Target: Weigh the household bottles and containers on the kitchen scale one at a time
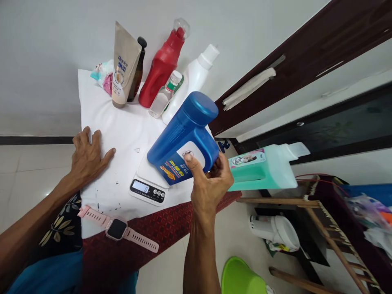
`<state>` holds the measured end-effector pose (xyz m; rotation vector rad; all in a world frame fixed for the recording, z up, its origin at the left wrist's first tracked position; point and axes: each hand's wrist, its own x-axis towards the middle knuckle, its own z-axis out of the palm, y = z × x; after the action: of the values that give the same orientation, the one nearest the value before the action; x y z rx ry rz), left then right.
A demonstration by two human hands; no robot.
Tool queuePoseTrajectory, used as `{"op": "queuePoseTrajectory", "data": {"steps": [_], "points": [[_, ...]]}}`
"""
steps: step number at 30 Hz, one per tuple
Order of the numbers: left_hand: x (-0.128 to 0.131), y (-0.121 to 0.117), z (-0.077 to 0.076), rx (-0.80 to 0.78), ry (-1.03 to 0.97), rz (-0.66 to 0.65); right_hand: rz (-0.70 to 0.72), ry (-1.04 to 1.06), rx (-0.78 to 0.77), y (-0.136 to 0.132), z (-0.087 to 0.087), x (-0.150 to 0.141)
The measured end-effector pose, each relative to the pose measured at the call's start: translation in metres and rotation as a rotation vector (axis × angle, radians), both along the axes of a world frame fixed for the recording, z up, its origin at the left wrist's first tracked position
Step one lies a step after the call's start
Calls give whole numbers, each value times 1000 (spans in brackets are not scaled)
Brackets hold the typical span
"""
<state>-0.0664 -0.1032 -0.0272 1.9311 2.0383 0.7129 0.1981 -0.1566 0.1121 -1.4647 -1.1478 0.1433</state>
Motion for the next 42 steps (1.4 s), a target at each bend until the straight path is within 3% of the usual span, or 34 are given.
{"op": "queuePoseTrajectory", "data": {"steps": [6,11,16,21,29,35,38,42], "points": [[0,1,1,-9,-8,8,-24,-14,-56,-14,-20,-1],[-1,1,6,-38,2,3,4,-18,-129,-23,-17,4],[-3,3,4,-23,13,-18,-39,13,-51,-33,-18,25],[-4,3,0,-2,-15,-15,-75,53,-70,-38,-23,38],[-2,1,14,-56,28,-20,71,6,-169,-17,-22,3],[-2,1,17,-26,50,-20,103,208,-28,-3,-42,-16],[-2,1,18,-40,62,-22,-16,184,42,3,-42,-10],[-3,2,13,-10,68,-24,-329,86,123,30,-42,22]]}}
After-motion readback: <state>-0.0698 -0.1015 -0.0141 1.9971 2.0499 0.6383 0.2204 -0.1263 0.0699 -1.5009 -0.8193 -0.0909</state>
